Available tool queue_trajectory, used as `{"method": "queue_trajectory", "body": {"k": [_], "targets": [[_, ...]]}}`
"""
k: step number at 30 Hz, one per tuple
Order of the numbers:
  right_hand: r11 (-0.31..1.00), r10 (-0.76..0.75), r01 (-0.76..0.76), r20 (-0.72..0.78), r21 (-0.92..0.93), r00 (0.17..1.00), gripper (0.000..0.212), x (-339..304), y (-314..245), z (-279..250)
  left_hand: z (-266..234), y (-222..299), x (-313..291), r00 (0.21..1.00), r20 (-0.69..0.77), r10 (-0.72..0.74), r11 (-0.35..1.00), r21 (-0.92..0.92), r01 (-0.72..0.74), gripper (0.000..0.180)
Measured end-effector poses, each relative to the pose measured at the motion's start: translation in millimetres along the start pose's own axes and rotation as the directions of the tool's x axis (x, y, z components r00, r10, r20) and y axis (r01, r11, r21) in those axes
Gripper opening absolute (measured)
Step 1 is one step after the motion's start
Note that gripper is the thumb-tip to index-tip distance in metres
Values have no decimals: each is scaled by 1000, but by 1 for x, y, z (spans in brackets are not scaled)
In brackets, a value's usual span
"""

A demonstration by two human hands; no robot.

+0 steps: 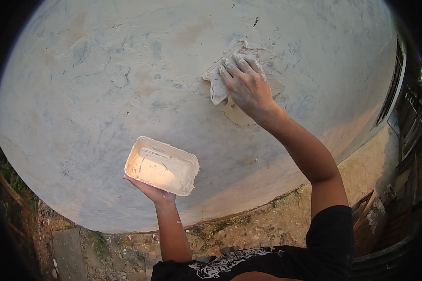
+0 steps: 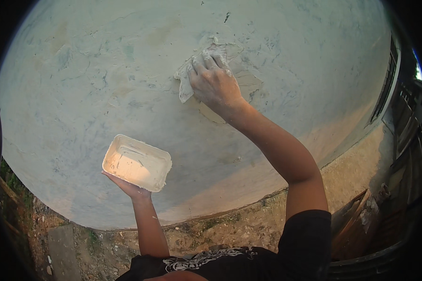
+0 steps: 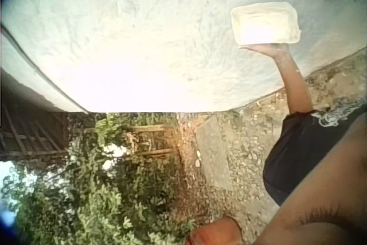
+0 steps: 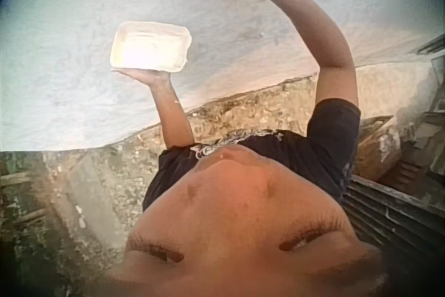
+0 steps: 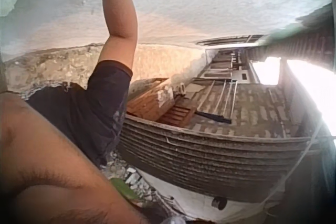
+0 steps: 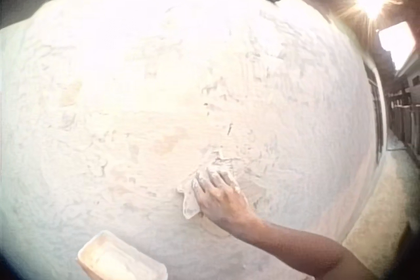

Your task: Applying white putty or plaster to an exterior wall using a trowel and a small container.

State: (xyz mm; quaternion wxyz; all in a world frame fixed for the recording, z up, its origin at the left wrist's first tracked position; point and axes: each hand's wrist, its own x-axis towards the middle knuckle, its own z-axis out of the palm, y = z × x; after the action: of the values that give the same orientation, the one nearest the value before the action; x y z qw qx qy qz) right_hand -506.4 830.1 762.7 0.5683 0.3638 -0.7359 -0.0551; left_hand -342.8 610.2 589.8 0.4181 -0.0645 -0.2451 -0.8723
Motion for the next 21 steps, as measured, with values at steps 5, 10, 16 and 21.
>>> {"method": "queue_trajectory", "body": {"k": [5,10,16,21], "targets": [[996,65,-58,85,-74,994,27,-33,-21,15,-6,-5,-2,999,-33,-14,1000,20,15,81],[992,93,-101,108,71,990,15,-89,-29,18,-17,2,-2,1000,-12,-28,1000,1,28,80],[925,270,-267,24,270,963,37,-90,-18,-2,-16,11,-6,1000,-12,-25,999,32,25,80],[930,282,-241,-120,278,952,46,-90,-33,38,-8,11,-12,999,-24,-27,998,52,28,80]]}}
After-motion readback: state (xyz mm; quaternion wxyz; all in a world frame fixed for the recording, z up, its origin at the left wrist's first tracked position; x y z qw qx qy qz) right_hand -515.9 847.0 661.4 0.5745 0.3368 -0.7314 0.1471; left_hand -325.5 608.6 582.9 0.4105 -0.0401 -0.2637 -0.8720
